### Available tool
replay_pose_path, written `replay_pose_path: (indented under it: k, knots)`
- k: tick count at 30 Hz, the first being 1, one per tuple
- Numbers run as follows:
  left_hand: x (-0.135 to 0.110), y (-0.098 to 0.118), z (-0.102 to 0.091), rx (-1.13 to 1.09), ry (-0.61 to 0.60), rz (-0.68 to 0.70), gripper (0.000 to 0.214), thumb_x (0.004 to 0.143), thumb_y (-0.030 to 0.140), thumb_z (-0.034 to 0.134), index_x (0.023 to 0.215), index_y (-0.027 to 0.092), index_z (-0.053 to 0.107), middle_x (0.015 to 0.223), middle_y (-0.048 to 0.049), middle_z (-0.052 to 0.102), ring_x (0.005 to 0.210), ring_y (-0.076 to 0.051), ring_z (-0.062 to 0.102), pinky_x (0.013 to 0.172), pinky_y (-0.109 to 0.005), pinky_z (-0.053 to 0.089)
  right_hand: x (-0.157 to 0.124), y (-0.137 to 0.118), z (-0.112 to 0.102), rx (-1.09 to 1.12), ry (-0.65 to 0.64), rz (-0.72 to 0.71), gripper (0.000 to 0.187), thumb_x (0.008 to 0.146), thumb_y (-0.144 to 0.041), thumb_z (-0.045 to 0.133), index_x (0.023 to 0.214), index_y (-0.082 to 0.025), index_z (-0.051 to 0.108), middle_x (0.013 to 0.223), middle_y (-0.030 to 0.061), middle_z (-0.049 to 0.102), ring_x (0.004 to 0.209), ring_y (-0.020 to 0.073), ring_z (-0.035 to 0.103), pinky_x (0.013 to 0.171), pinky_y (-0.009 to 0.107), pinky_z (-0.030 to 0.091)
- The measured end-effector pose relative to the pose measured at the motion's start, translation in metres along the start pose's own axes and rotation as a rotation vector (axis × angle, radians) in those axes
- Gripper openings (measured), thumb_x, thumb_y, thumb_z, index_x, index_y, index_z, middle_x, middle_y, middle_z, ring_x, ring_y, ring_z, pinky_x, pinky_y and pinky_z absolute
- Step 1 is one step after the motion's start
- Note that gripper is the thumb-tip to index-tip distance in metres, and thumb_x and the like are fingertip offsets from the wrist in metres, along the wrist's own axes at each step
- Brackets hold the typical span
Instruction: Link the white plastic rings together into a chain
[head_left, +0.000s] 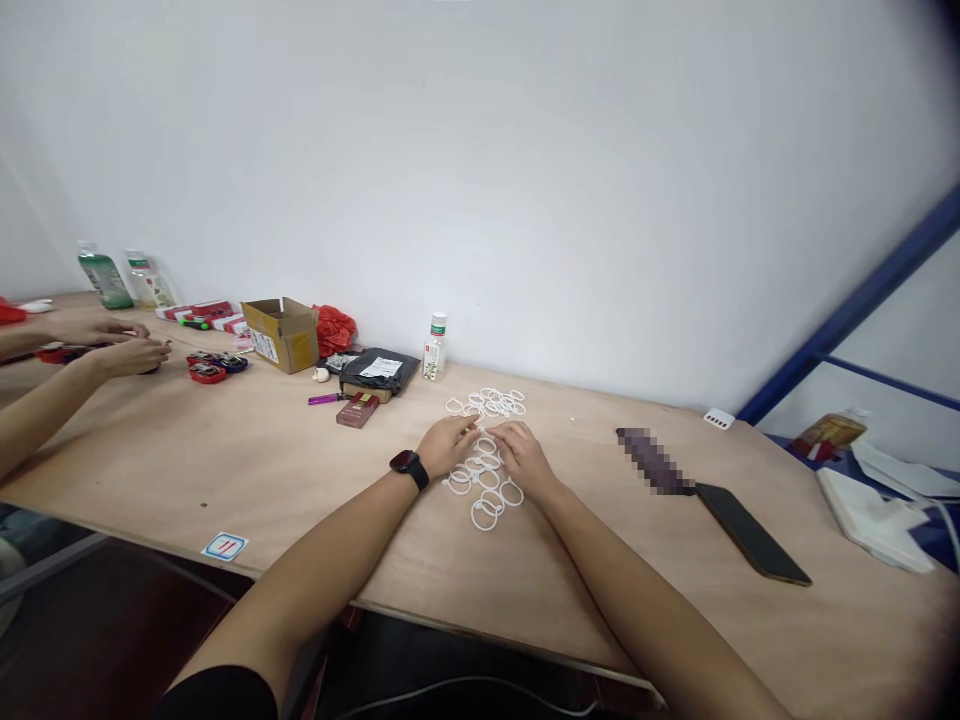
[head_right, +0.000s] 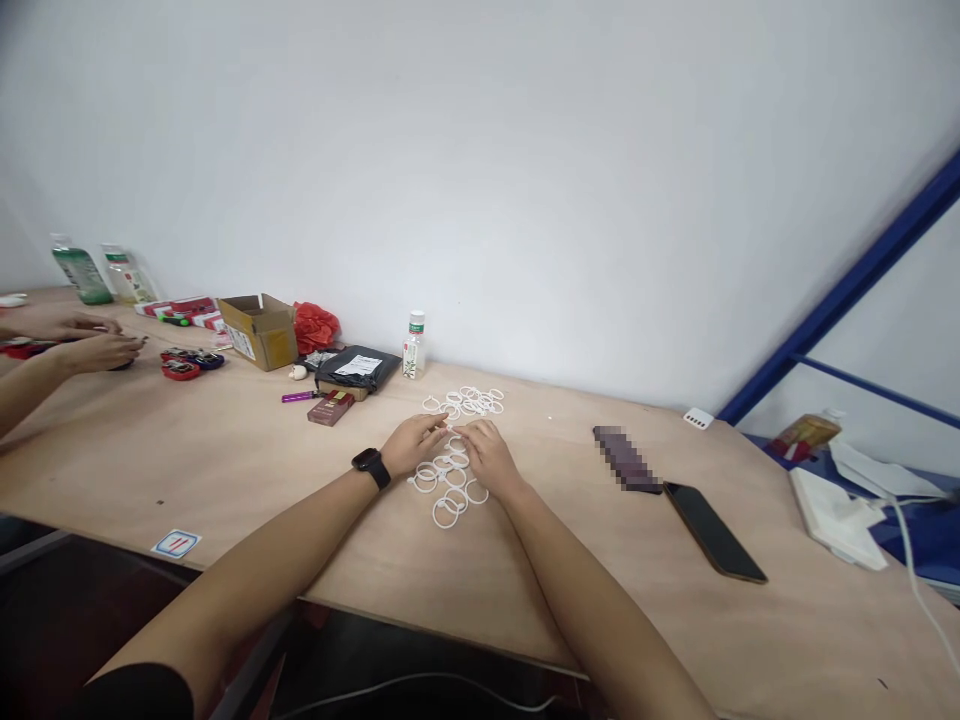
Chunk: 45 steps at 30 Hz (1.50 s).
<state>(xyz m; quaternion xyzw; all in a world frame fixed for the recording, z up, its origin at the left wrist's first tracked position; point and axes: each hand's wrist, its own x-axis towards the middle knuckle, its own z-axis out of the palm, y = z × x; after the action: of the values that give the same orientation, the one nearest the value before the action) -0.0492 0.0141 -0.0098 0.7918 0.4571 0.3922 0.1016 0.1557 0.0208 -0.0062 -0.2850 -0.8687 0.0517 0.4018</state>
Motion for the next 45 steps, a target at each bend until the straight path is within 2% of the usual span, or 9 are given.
replay_pose_path:
  k: [4,8,14,19,26,32,37,40,45]
  knots:
    - [0.001,-0.002,0.0,-0.139,0.016,-0.019,0.028,0.092,0.031,0.05,0.106,0.016,0.069,0.104,-0.0094,0.071,0.096,-0.02,0.063,0.088,-0.033,0.048,0.002,-0.011,0.0,0.017,0.027,-0.118,0.028,0.094,-0.018,0.043,0.111,-0.025,0.064,0.093,0.0073,0.062,0.094,0.0221,0.054,0.084,0.041,0.047]
    - [0.002,-0.004,0.003,-0.277,-0.024,-0.015,0.028,0.092,0.033,0.048,0.098,0.016,0.07,0.094,-0.0073,0.071,0.088,-0.019,0.063,0.084,-0.03,0.047,0.003,-0.011,-0.003,0.026,0.063,-0.179,0.03,0.093,-0.015,0.044,0.113,-0.026,0.063,0.094,0.0064,0.064,0.094,0.0217,0.056,0.086,0.043,0.047]
    - [0.003,-0.001,0.008,-0.62,-0.016,-0.09,0.034,0.09,0.042,0.052,0.096,0.012,0.069,0.09,-0.0063,0.069,0.085,-0.018,0.061,0.083,-0.03,0.047,0.004,-0.019,-0.002,0.074,0.036,-0.183,0.031,0.094,-0.014,0.042,0.117,-0.027,0.059,0.101,0.0077,0.064,0.099,0.0212,0.058,0.086,0.041,0.05]
    - [0.004,0.001,0.006,-0.766,-0.002,-0.14,0.037,0.085,0.046,0.058,0.094,0.012,0.069,0.083,-0.0041,0.067,0.077,-0.015,0.058,0.074,-0.027,0.046,0.003,-0.022,-0.001,0.098,0.011,-0.138,0.025,0.094,-0.015,0.041,0.11,-0.025,0.058,0.105,0.0081,0.063,0.102,0.0209,0.058,0.088,0.04,0.049]
    - [0.004,0.001,0.008,-0.82,0.008,-0.179,0.041,0.075,0.048,0.069,0.092,0.011,0.071,0.082,-0.0055,0.069,0.075,-0.015,0.06,0.073,-0.028,0.048,-0.003,-0.017,0.006,0.099,-0.126,-0.054,0.018,0.093,-0.015,0.041,0.102,-0.023,0.054,0.096,0.0074,0.063,0.089,0.0195,0.06,0.081,0.036,0.05]
    - [0.005,-0.002,0.008,-0.873,-0.09,-0.205,0.048,0.072,0.051,0.073,0.097,0.011,0.071,0.081,-0.0061,0.069,0.07,-0.013,0.059,0.069,-0.027,0.049,-0.001,-0.02,0.004,0.075,-0.185,-0.117,0.019,0.092,-0.012,0.038,0.092,-0.022,0.054,0.09,0.0063,0.063,0.086,0.0183,0.059,0.078,0.033,0.05]
    - [0.005,0.002,0.005,-0.837,-0.058,-0.223,0.044,0.072,0.05,0.073,0.09,0.01,0.071,0.074,-0.0051,0.068,0.064,-0.012,0.057,0.064,-0.026,0.049,-0.001,-0.022,0.005,0.051,-0.214,-0.138,0.021,0.092,-0.012,0.037,0.097,-0.022,0.055,0.093,0.0068,0.064,0.088,0.0182,0.06,0.079,0.034,0.051]
    - [0.004,0.006,0.002,-0.84,-0.021,-0.24,0.043,0.072,0.049,0.072,0.087,0.009,0.071,0.071,-0.0049,0.067,0.061,-0.011,0.057,0.061,-0.025,0.048,-0.001,-0.023,0.006,0.042,-0.189,-0.141,0.021,0.094,-0.015,0.039,0.104,-0.022,0.056,0.098,0.0077,0.065,0.093,0.0191,0.061,0.082,0.036,0.052]
    - [0.005,0.01,0.0,-0.758,0.072,-0.245,0.036,0.075,0.046,0.069,0.08,0.01,0.07,0.064,-0.0025,0.063,0.055,-0.01,0.053,0.055,-0.023,0.044,0.002,-0.026,0.005,0.051,-0.065,-0.177,0.022,0.095,-0.016,0.042,0.109,-0.023,0.057,0.104,0.0084,0.067,0.101,0.0207,0.06,0.087,0.041,0.051]
